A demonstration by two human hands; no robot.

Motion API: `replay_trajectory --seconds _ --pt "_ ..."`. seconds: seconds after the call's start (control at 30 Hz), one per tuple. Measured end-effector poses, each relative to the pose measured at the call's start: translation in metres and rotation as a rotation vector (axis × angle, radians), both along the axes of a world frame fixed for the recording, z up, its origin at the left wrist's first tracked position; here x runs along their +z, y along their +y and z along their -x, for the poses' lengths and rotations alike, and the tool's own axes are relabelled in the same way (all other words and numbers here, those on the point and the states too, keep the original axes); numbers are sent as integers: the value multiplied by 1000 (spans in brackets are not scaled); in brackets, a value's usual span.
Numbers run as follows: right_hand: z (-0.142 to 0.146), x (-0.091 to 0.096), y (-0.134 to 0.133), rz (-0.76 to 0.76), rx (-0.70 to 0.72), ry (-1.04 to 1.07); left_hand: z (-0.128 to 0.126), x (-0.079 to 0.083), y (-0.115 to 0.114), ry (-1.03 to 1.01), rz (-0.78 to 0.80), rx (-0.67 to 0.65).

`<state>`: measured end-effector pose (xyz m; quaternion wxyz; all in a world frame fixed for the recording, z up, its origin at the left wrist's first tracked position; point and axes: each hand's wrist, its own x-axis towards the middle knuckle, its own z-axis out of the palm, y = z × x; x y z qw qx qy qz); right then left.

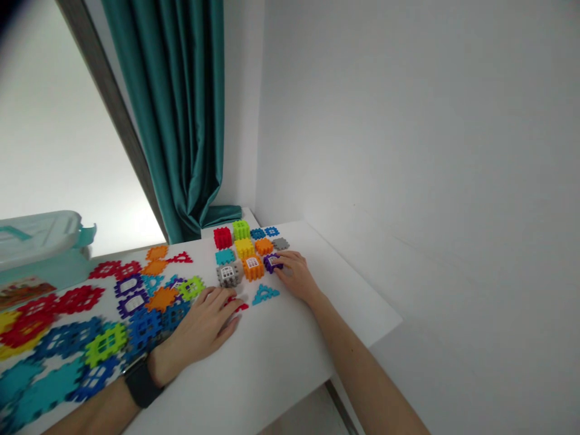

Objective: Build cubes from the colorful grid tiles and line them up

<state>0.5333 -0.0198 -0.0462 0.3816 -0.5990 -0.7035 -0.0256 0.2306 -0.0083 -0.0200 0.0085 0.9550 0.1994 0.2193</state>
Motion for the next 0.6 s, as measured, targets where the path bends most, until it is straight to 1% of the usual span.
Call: replay_trajectory --seconds 0.2,0.37,0.5,0.6 --pt "24 9 -15 -96 16 1 1 7 0 24 0 25" --pt "52 15 -27 -157 93 -10 9 17 4 27 -12 73" --pt "77 20 -32 -159 159 -30 23 27 9 52 -15 107" --pt "97 22 -32 -147 214 -41 41 32 12 65 -16 130"
